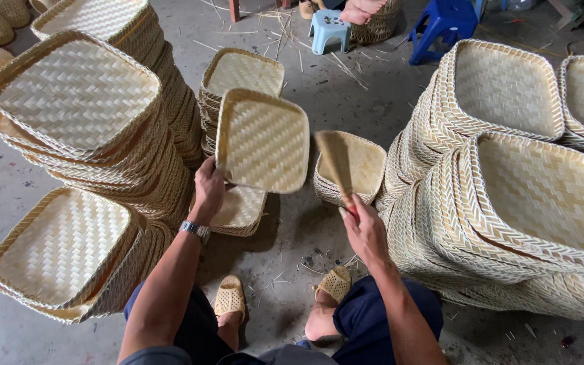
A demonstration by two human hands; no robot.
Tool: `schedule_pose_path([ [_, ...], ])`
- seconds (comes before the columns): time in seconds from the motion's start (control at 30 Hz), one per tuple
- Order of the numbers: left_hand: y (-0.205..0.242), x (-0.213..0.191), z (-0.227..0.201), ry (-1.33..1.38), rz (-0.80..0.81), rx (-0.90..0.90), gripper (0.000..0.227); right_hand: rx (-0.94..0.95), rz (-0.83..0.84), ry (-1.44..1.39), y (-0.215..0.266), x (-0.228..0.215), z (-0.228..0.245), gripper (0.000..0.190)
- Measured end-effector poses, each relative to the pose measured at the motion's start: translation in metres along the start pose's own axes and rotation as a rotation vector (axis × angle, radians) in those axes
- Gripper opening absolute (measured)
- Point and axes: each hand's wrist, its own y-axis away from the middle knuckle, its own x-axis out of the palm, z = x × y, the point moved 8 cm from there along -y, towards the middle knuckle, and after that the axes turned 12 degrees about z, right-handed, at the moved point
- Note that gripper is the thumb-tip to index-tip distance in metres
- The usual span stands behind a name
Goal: The person cleans woven bamboo baskets with a handheld broom, brushing the inside and outside of each square basket one at a time.
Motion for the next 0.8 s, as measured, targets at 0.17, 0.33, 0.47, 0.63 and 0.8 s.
schedule_pose_path([
  [0.17, 0.063, 0.044, -0.031, -0.354, 0.312, -0.059, 0.038, -0.346, 0.150, 0.350, -0.037, 0.042, 0.062, 0.045],
  [0.33, 0.081, 0.037, -0.032, -0.137, 0.323, -0.053, 0.038, 0.185, 0.462, 0.381, -0.035, 0.023, 0.019, 0.041],
  [0.47, 0.076, 0.038, -0.016, -0.023, 0.264, 0.001, 0.038, 0.136, 0.934, 0.053, 0.021, 0.059, 0.054, 0.042],
  [0.63, 0.075, 0.052, -0.004, 0.006, 0.308, 0.040, 0.034, 0.115, 0.590, -0.451, -0.016, 0.040, 0.077, 0.038],
  [0.8, 0.069, 0.037, -0.026, -0.068, 0.213, 0.067, 0.036, 0.389, 0.945, -0.077, 0.016, 0.058, 0.030, 0.036],
])
